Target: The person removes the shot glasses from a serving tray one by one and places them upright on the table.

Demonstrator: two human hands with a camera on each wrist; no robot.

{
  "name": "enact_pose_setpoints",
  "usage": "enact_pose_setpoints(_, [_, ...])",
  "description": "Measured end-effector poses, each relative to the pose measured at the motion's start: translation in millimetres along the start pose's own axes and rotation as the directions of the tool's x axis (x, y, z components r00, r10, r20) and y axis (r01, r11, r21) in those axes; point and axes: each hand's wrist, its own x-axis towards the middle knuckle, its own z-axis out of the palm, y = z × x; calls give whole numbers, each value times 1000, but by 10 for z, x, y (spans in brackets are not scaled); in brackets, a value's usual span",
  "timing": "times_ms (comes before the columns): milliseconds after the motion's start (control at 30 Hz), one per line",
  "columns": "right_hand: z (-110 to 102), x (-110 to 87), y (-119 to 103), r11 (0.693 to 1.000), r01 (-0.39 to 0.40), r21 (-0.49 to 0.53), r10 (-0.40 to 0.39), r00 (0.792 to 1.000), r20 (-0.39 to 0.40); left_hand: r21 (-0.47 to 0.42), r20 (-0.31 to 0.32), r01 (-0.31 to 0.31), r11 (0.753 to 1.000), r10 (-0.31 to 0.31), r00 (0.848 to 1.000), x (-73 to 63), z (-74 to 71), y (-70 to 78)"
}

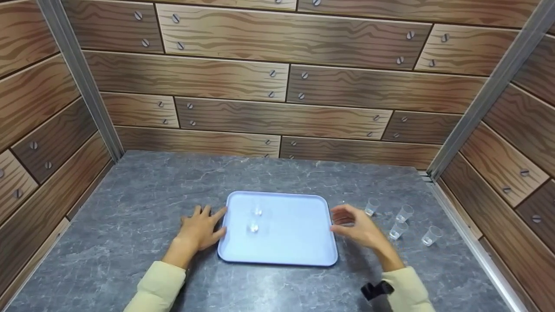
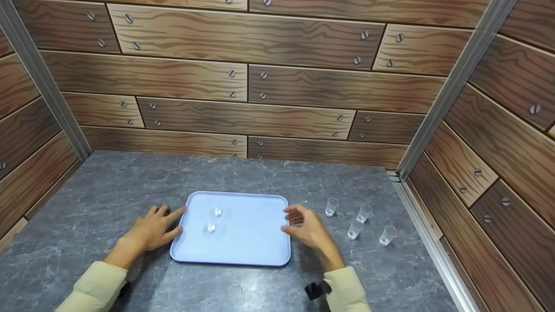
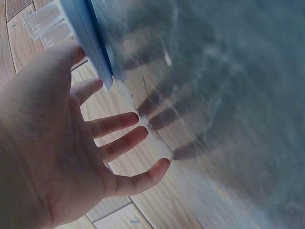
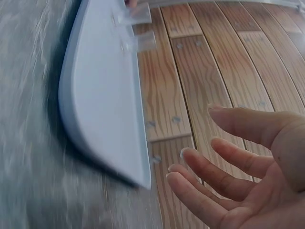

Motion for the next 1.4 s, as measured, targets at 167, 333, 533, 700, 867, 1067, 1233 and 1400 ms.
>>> enact_pose_setpoints(167, [213,128,-58,999,28,29,-29,999,35,-4,-7,5,1000,-5,1000,3,7,15])
enact_pose_setpoints(333, [422,227,-88,998,34,60,-38,997,63,-10,-9,-2,1000,2,1000,8,11,35])
enact_pose_setpoints(533, [659,361,-122,993,56,106,-65,994,83,-5,-10,2,1000,-2,1000,8,10,41])
enact_pose_setpoints(700, [833,471,-146,989,66,131,-82,989,120,-13,-3,6,1000,-6,1000,8,10,41])
enact_pose_setpoints(867, [969,585,-187,988,78,132,-97,985,143,-7,-7,5,1000,-5,1000,10,8,41])
enact_pose_setpoints(1067, [1129,700,-240,986,63,154,-88,983,160,1,-10,5,1000,-5,1000,7,10,39])
enact_pose_setpoints(1233, [1251,772,-274,986,61,154,-89,979,183,-9,-19,3,1000,-3,1000,5,13,27])
enact_pose_setpoints(1400, [1368,833,-301,986,69,153,-97,979,180,-14,-27,6,1000,-6,1000,3,16,7])
